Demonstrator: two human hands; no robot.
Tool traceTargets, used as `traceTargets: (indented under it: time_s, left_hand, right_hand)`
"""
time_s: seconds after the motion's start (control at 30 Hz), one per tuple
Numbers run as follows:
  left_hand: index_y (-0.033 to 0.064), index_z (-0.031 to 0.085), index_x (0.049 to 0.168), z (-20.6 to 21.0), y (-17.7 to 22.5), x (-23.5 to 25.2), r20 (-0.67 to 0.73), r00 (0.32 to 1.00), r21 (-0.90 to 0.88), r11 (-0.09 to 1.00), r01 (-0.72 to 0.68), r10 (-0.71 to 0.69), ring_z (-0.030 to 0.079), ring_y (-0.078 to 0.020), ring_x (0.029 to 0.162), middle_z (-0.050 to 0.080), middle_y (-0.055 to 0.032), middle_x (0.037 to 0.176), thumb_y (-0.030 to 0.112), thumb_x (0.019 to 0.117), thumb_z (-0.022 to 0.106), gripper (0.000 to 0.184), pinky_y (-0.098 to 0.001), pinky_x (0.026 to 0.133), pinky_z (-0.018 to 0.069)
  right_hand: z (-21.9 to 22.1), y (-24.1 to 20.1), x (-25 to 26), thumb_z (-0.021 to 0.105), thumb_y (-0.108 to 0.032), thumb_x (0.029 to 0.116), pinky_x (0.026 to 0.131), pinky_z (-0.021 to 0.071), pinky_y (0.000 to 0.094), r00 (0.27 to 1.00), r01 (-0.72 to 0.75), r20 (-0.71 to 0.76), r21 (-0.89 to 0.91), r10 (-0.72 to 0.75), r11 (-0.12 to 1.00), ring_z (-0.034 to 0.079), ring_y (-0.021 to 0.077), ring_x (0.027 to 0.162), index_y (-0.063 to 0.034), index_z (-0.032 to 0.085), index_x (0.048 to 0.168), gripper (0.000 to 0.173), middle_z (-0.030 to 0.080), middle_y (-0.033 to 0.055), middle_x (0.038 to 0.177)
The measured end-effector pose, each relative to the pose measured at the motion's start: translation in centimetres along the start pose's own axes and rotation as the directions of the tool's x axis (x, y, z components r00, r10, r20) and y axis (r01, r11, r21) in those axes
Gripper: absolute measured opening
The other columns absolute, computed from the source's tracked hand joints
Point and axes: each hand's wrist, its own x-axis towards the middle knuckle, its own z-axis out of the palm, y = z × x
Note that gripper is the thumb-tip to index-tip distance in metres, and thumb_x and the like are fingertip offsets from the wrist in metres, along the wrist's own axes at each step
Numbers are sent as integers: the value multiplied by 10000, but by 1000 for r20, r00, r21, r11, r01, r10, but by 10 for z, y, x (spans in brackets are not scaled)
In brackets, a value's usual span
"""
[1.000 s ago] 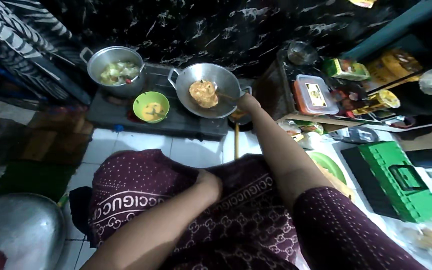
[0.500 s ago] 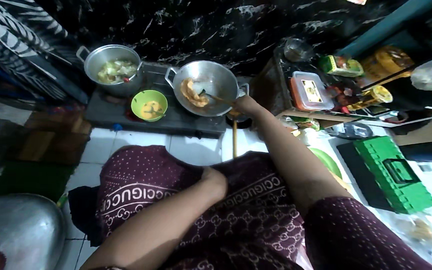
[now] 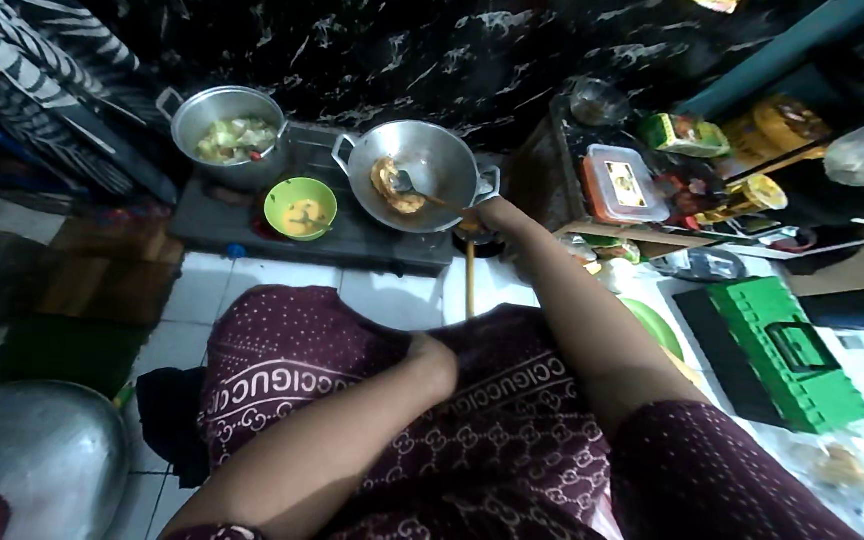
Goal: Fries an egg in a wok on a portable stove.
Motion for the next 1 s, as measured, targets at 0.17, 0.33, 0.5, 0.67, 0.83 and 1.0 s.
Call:
traceTargets:
  time_s: [0.17, 0.33, 0.5, 0.67, 0.83, 1.0]
  left_hand:
    - [-36, 595, 1262, -10, 4, -3, 64, 998, 37, 999, 21, -23, 603, -466, 1192, 641, -284, 1225, 87, 1036, 513, 270, -638, 1018, 449]
    - [-59, 574, 1265, -17, 5, -13, 79, 997, 20, 1000, 17, -18, 598, -470, 1205, 633, -295, 1239, 71, 1028, 521, 275, -641, 1029, 443]
    - [-27, 585, 1250, 1, -3, 7, 45, 999, 65, 998, 14, -17, 621, -472, 1161, 646, -279, 1215, 71, 1023, 515, 257, -654, 991, 467]
    - [-13, 596, 1238, -1, -4, 10, 57, 998, 48, 998, 30, -32, 626, -480, 1138, 655, -281, 1171, 93, 998, 581, 263, -665, 978, 468]
    - [-19, 639, 1226, -8, 2, -7, 72, 997, -11, 999, 36, -35, 623, -452, 1162, 663, -258, 1199, 114, 983, 605, 279, -654, 990, 463]
    - [-38, 601, 1238, -15, 2, -12, 86, 996, -4, 999, 33, -33, 605, -471, 1185, 639, -283, 1221, 78, 1000, 576, 266, -651, 1008, 451]
  right_hand:
    - [16, 5, 19, 531, -335, 1076, 744, 513, 535, 997, 72, 20, -117, -70, 991, 613, 325, 825, 58, 662, 1065, 414, 641, 220, 972]
    - [23, -20, -5, 533, -238, 1056, 959, 500, 647, 995, 95, 41, -376, -85, 922, 652, 421, 1154, 39, 674, 1169, 332, 679, 254, 1203]
    - [27, -30, -13, 502, -226, 1076, 980, 500, 634, 997, 76, 31, -366, -70, 927, 647, 416, 1185, 40, 672, 1192, 337, 672, 256, 1241]
    - [11, -25, -3, 513, -275, 1083, 1016, 473, 653, 996, 89, 17, -340, -89, 936, 621, 438, 1223, 71, 644, 1232, 399, 651, 282, 1272]
    - [-6, -33, -23, 498, -327, 1085, 988, 465, 686, 999, 31, -24, -387, -43, 922, 620, 449, 1214, 62, 653, 1197, 434, 651, 284, 1263]
    - [2, -25, -11, 496, -315, 1087, 993, 462, 679, 998, 66, 26, -406, -61, 911, 617, 448, 1212, 63, 630, 1239, 429, 646, 285, 1263]
